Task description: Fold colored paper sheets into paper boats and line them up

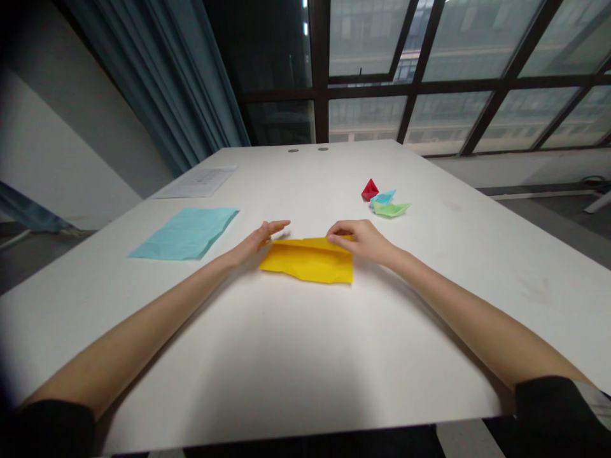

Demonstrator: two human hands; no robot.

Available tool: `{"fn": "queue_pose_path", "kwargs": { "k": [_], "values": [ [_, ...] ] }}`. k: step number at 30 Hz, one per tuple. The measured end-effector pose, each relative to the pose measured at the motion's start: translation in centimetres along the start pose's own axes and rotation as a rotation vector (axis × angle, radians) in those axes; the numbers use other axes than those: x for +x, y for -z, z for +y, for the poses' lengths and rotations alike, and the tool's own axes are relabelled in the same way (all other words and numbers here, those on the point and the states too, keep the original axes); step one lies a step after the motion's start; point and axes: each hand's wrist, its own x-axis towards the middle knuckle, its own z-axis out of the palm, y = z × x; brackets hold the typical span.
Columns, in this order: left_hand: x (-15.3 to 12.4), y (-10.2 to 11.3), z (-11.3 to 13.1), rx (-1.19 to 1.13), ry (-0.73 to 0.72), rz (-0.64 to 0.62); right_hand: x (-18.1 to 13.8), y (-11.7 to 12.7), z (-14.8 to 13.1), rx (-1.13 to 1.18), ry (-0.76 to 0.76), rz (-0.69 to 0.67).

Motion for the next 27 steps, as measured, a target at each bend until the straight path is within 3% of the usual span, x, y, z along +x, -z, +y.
{"fn": "queue_pose_path", "kwargs": {
  "k": [4,7,10,13,18,27],
  "values": [
    [0.6,0.6,-0.6,-0.072,-0.052,0.201,0.5,-0.6,0.9,0.36,-0.269,0.221],
    [0.3,0.8,-0.6,0.209,-0.046,0.147,0.8,-1.0,2.5,0.478,-0.399,0.309],
    [-0.3,0.8,-0.5,0.591,-0.017,0.04,0.6,-0.9,4.6,0.333,-0.417,0.346],
    [-0.7,0.8,-0.7,0.818,0.011,-0.032,0.1,-0.4,6.4,0.145,-0.397,0.23],
    [-0.6,1.0,-1.5,0.878,0.081,-0.087,-0.4,0.5,7.8,0.038,-0.353,-0.038],
    [0.3,1.6,-2.3,0.651,-0.001,-0.018,-0.5,0.2,8.6,-0.114,-0.282,-0.124]
  ]
}}
